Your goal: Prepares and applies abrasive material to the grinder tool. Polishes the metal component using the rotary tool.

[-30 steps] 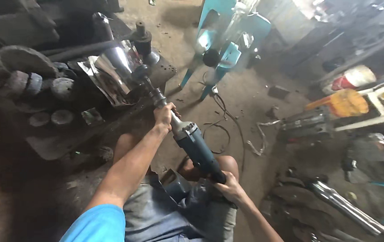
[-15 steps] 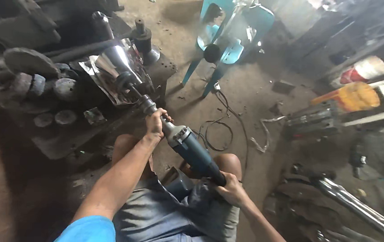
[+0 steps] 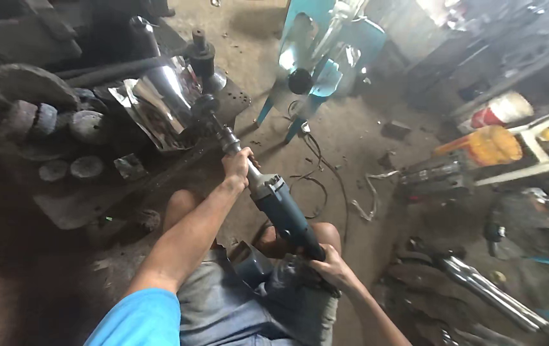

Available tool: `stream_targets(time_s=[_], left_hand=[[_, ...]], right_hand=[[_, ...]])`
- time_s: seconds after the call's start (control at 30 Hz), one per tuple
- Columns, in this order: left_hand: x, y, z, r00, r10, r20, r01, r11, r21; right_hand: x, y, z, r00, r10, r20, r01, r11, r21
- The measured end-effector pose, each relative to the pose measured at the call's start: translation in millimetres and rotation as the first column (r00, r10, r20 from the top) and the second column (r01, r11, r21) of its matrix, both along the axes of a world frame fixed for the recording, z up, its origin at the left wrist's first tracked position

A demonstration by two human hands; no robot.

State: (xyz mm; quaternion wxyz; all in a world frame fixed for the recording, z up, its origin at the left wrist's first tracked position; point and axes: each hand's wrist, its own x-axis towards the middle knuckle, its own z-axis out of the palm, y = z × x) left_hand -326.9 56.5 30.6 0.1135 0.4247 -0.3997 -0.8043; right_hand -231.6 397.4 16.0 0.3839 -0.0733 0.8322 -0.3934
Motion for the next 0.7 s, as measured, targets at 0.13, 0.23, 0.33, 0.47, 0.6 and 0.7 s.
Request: stream_targets(time_s=[0.13,0.23,0.33,0.47,0.6,0.7], left_hand=[[19,-4,-1,0.997,0.017,-0.075,-0.019,1.000,-0.016],[38,-12,-8,0.986,0.035,-0.165,-0.036,0.999,-0.005],[51,-17,-13,0.979,0.044,-0.198,-0.039,0.999,0.028],[53,-19,-16,0.970,0.039,-0.241,-0.028,0.999,0.046],[46,-14,-10,0.980,0.031,-0.198,-0.026,0.999,0.031],[35,-11,-4,0.988,0.022,-0.153,-0.019,1.000,0.021]], right_hand=[[6,-2,2,0.993,0.071,-0.090,-0.064,0.995,0.072],[12,-6,3,0.973,0.146,-0.178,-0.116,0.979,0.169],[17,-9,4,0.962,0.178,-0.208,-0.132,0.967,0.218],[19,-9,2,0.956,0.180,-0.231,-0.125,0.964,0.233],[17,-8,5,0.966,0.152,-0.210,-0.110,0.974,0.200],[13,-6,2,0.976,0.119,-0.180,-0.087,0.981,0.174]])
